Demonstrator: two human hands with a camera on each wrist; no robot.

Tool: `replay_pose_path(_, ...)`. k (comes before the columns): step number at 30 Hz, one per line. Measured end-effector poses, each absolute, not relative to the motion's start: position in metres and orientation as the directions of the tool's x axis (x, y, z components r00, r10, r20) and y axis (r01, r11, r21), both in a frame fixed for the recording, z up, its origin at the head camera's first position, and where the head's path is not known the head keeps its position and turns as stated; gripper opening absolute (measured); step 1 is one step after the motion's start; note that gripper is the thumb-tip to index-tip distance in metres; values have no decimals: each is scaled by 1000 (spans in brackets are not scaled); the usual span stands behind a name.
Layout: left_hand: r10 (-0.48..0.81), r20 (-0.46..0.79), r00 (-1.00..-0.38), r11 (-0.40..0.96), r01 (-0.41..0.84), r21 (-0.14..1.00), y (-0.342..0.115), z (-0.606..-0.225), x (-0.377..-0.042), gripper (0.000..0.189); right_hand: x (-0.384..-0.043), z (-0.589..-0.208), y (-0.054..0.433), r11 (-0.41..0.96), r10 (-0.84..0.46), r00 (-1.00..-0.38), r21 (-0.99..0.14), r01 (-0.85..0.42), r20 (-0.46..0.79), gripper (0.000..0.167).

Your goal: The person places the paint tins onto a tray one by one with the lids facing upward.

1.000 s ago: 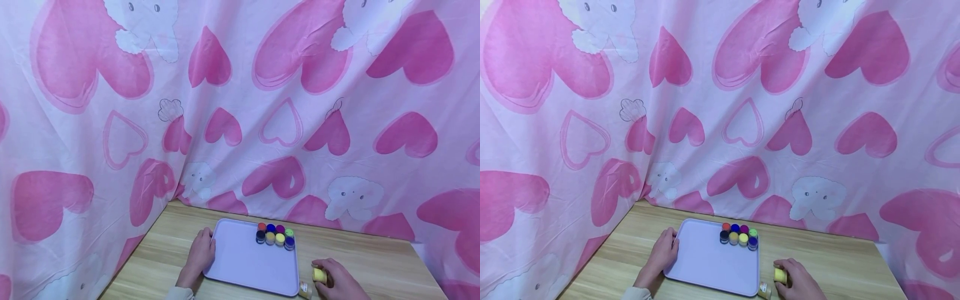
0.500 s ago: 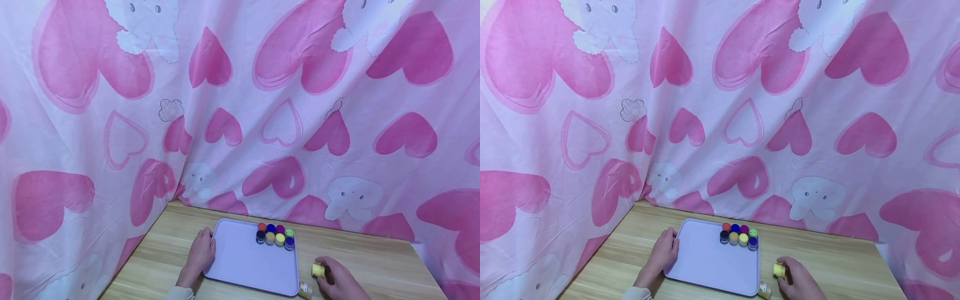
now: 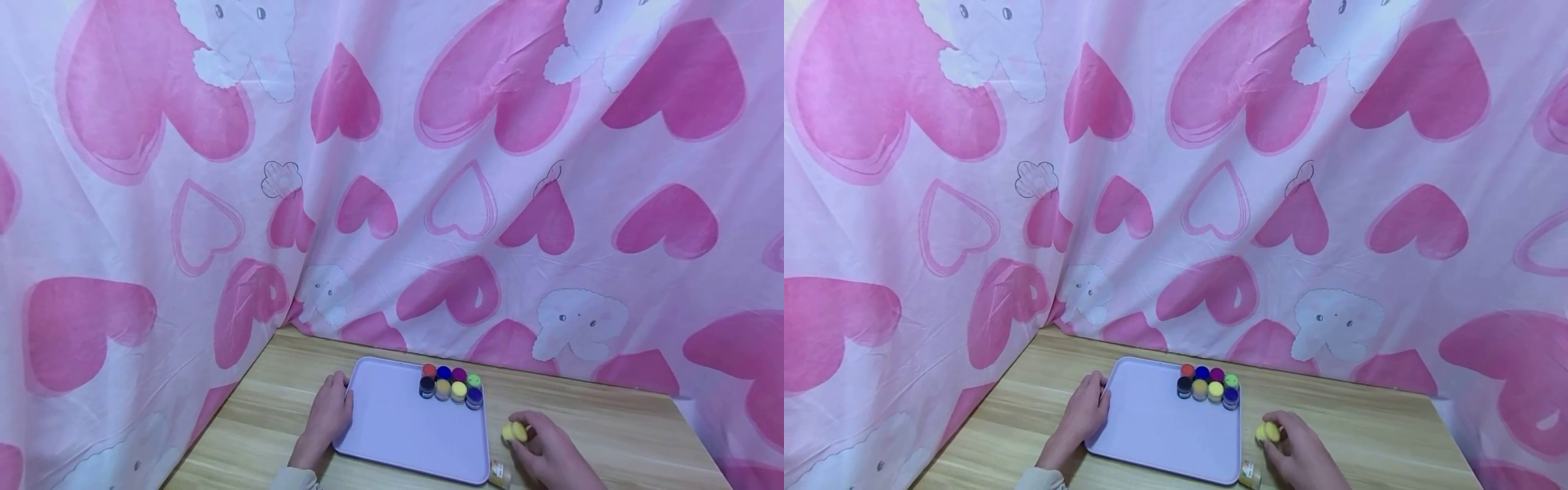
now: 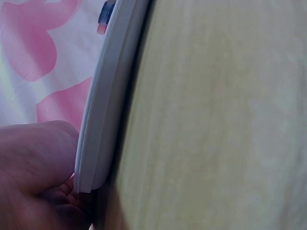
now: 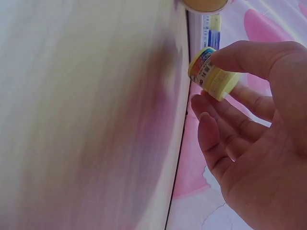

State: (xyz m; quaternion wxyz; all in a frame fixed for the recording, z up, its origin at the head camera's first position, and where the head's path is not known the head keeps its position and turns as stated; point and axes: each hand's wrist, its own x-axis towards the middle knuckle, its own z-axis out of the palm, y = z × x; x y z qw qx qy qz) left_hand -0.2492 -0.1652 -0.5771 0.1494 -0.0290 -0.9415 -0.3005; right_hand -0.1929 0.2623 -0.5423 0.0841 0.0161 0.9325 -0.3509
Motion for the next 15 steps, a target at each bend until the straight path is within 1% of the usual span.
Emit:
replay_pose_path(4,-36,312,-949,819,151,554,-165,-577,-249,14,-194,-539,258,762,-47,-990,-645,48,-130,43)
replay_pose_path(7,-32,327,-945,819,163,550,-164,-576,-248,14,-196,-538,253,760,-46,-991,-649,45,-122,43)
replay_pose_path(15,-36,300,-953,820,144,554,-165,-575,-247,13,-201,-534,238,759,-60,-995,-651,2,-74,43)
